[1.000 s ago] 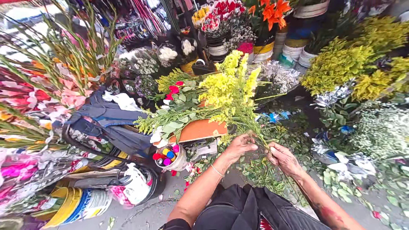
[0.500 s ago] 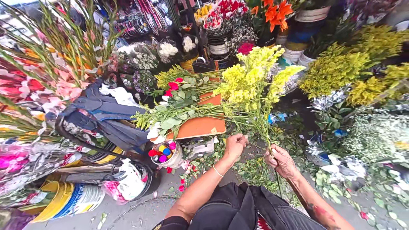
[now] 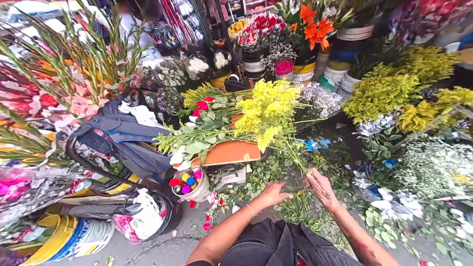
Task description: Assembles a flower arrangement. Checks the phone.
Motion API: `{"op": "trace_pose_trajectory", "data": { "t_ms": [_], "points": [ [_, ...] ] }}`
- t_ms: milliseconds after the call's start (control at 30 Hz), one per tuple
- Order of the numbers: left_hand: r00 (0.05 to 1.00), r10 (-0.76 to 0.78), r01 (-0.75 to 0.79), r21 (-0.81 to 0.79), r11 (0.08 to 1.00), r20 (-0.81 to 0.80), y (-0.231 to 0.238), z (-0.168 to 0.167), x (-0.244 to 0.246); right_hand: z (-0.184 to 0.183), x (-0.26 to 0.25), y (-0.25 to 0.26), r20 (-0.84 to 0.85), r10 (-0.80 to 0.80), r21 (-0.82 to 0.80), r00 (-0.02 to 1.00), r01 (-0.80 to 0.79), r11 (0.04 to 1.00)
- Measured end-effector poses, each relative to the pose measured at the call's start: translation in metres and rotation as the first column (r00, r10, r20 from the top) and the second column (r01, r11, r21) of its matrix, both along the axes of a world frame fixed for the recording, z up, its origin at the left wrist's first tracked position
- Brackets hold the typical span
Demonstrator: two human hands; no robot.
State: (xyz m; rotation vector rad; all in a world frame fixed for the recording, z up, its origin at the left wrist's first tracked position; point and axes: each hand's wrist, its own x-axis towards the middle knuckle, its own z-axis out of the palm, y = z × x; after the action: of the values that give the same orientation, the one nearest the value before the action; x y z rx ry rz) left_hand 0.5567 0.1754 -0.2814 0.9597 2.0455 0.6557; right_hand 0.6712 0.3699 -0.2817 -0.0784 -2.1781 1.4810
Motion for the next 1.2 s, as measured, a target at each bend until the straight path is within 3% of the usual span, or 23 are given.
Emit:
{"op": "trace_pose_trajectory", "data": {
  "t_ms": [67, 133, 200, 333, 433, 567, 733, 867, 900, 933, 967, 1033, 1067, 1100, 1133, 1167, 1200],
  "points": [
    [0.987, 0.163, -0.156, 0.348, 0.924, 0.009, 0.012, 0.051, -0.005, -0.01, 0.007, -0.002, 0.032, 0.063, -0.097, 0.998, -0.059, 0.994],
    [0.968, 0.249, -0.22, 0.505, 0.835, 0.01, 0.017, 0.089, -0.002, -0.021, 0.013, -0.011, 0.066, 0.125, -0.191, 0.99, -0.111, 0.975],
    [0.976, 0.217, -0.178, 0.552, 0.815, -0.007, 0.019, 0.103, 0.002, -0.028, 0.015, -0.021, 0.079, 0.183, -0.29, 0.98, -0.153, 0.945],
    [0.973, 0.196, -0.104, 0.532, 0.841, -0.118, 0.021, 0.091, 0.01, -0.032, 0.013, -0.027, 0.01, 0.254, -0.503, 0.967, -0.215, 0.837],
    [0.91, 0.298, -0.15, 0.444, 0.884, -0.287, 0.015, 0.11, 0.013, -0.025, 0.017, -0.027, 0.02, 0.154, -0.432, 0.988, -0.13, 0.892],
    [0.759, 0.504, -0.173, 0.619, 0.766, -0.412, 0.015, 0.126, 0.003, -0.02, 0.022, -0.025, 0.037, 0.095, -0.35, 0.995, -0.076, 0.933],
    [0.796, 0.559, -0.187, 0.782, 0.594, -0.235, 0.022, 0.12, -0.005, -0.013, 0.019, -0.028, 0.055, 0.09, -0.383, 0.994, -0.062, 0.922],
    [0.748, 0.663, -0.385, 0.832, 0.401, 0.027, 0.024, 0.091, -0.003, -0.003, 0.015, -0.03, 0.08, 0.109, -0.435, 0.991, -0.064, 0.898],
    [0.745, 0.665, -0.419, 0.815, 0.4, 0.056, 0.023, 0.083, 0.001, -0.001, 0.014, -0.03, 0.094, 0.104, -0.44, 0.99, -0.053, 0.896],
    [0.765, 0.644, -0.422, 0.778, 0.465, 0.03, 0.02, 0.073, 0.007, 0.004, 0.011, -0.03, 0.103, 0.098, -0.447, 0.99, -0.042, 0.894],
    [0.815, 0.579, -0.401, 0.689, 0.604, -0.033, 0.014, 0.059, 0.017, 0.01, 0.006, -0.03, 0.107, 0.084, -0.446, 0.991, -0.028, 0.894],
    [0.962, 0.25, -0.211, 0.281, 0.936, -0.112, 0.002, 0.018, 0.034, 0.024, -0.004, -0.027, 0.097, 0.04, -0.43, 0.994, 0.005, 0.903],
    [0.997, 0.008, -0.008, -0.007, 1.0, -0.071, 0.0, -0.001, 0.032, 0.03, -0.01, -0.022, 0.095, 0.002, -0.38, 0.995, 0.035, 0.924],
    [0.98, -0.201, 0.195, -0.236, 0.952, -0.001, -0.001, -0.018, 0.026, 0.034, -0.015, -0.016, 0.098, -0.051, -0.285, 0.994, 0.077, 0.955],
    [0.948, -0.314, 0.31, -0.364, 0.878, 0.05, -0.003, -0.03, 0.021, 0.035, -0.017, -0.01, 0.103, -0.113, -0.152, 0.988, 0.128, 0.98],
    [0.944, -0.326, 0.318, -0.409, 0.855, 0.051, -0.005, -0.029, 0.017, 0.033, -0.015, -0.004, 0.099, -0.161, -0.021, 0.982, 0.164, 0.986],
    [0.968, -0.252, 0.238, -0.375, 0.896, 0.013, -0.006, -0.015, 0.011, 0.031, -0.013, 0.0, 0.089, -0.188, 0.082, 0.978, 0.181, 0.98]
  ]
}}
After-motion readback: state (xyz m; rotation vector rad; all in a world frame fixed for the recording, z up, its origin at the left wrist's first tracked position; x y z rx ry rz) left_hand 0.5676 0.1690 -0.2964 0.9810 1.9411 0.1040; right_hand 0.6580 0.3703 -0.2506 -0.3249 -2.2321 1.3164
